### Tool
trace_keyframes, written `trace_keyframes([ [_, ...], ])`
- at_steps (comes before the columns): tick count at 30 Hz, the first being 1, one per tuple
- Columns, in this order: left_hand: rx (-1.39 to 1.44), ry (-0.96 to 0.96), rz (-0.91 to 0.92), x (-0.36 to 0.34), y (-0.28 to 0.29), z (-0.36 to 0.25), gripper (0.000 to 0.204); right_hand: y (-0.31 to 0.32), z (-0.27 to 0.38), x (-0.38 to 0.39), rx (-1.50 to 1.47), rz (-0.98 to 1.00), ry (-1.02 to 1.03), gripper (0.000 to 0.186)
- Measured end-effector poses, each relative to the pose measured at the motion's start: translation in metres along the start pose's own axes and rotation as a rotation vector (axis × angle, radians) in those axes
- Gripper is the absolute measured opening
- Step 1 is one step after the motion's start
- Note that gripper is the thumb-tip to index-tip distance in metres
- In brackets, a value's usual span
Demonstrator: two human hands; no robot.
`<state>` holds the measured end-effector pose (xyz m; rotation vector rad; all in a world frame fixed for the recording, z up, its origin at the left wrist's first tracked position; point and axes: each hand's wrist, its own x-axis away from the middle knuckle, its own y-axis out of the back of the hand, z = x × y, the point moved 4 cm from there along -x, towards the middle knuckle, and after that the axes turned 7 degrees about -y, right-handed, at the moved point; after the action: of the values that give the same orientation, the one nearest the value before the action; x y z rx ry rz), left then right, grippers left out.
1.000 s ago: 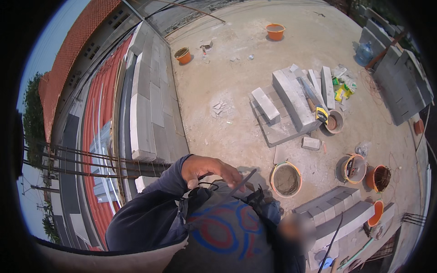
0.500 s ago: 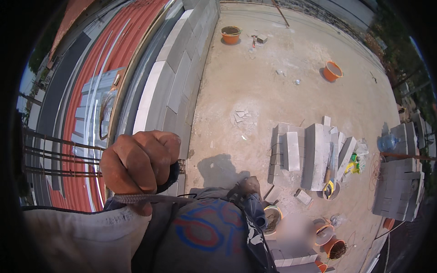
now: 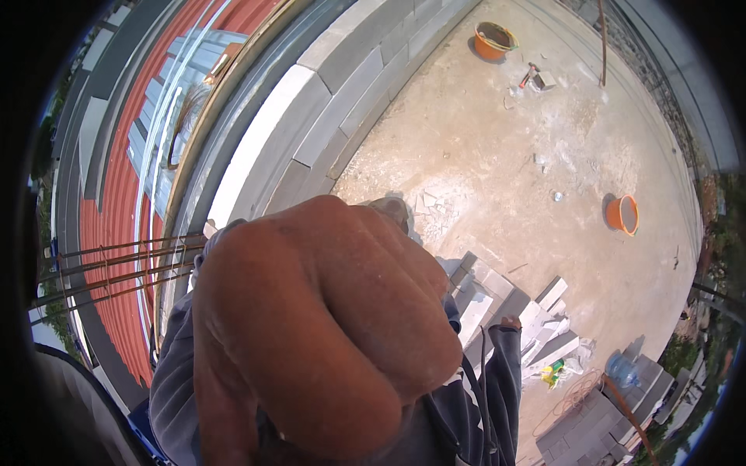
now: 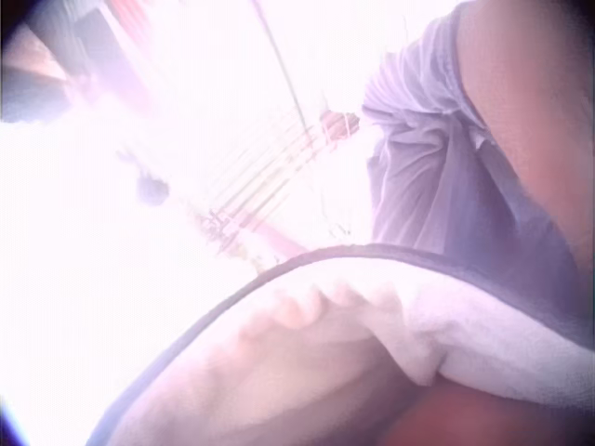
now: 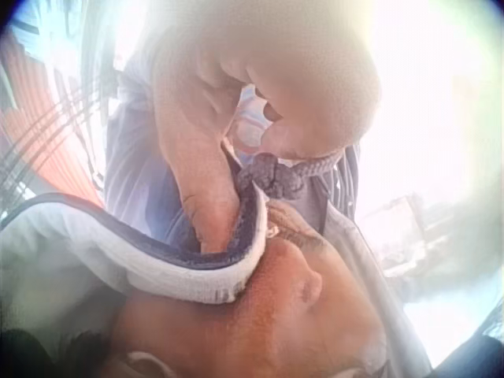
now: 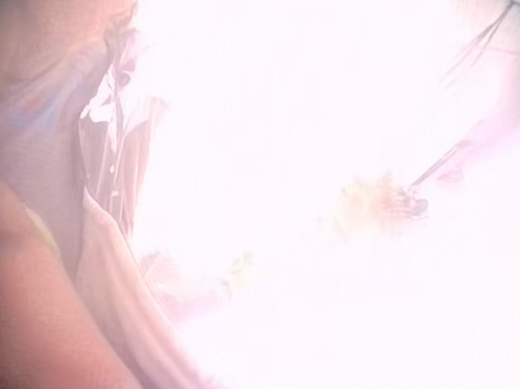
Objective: The person scoops cement from a bucket with a trowel and applies it to a low wall. The person then picks up a rectangular tile, places it on the wall, and taps it into place with a hammer. The person repeats this process for additional tiles along the wall.
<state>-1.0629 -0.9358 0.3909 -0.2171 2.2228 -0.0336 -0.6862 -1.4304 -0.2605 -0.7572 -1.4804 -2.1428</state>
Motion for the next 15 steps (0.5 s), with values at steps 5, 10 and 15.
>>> trace_keyframes([
  [5,0.001,0.157,0.469,-0.084,0.140,0.108,0.045,0.112,0.290,-0.132,-0.483,-0.218,0.349,0.035],
  [10,-0.428,0.001,0.287,-0.171,0.334,0.186,0.048,0.075,0.460,-0.159,-0.295,-0.412,0.514,0.035],
  [15,-0.687,-0.416,-0.093,-0.265,0.421,0.232,0.045,-0.065,0.334,-0.216,-0.059,-0.092,0.129,0.029],
])
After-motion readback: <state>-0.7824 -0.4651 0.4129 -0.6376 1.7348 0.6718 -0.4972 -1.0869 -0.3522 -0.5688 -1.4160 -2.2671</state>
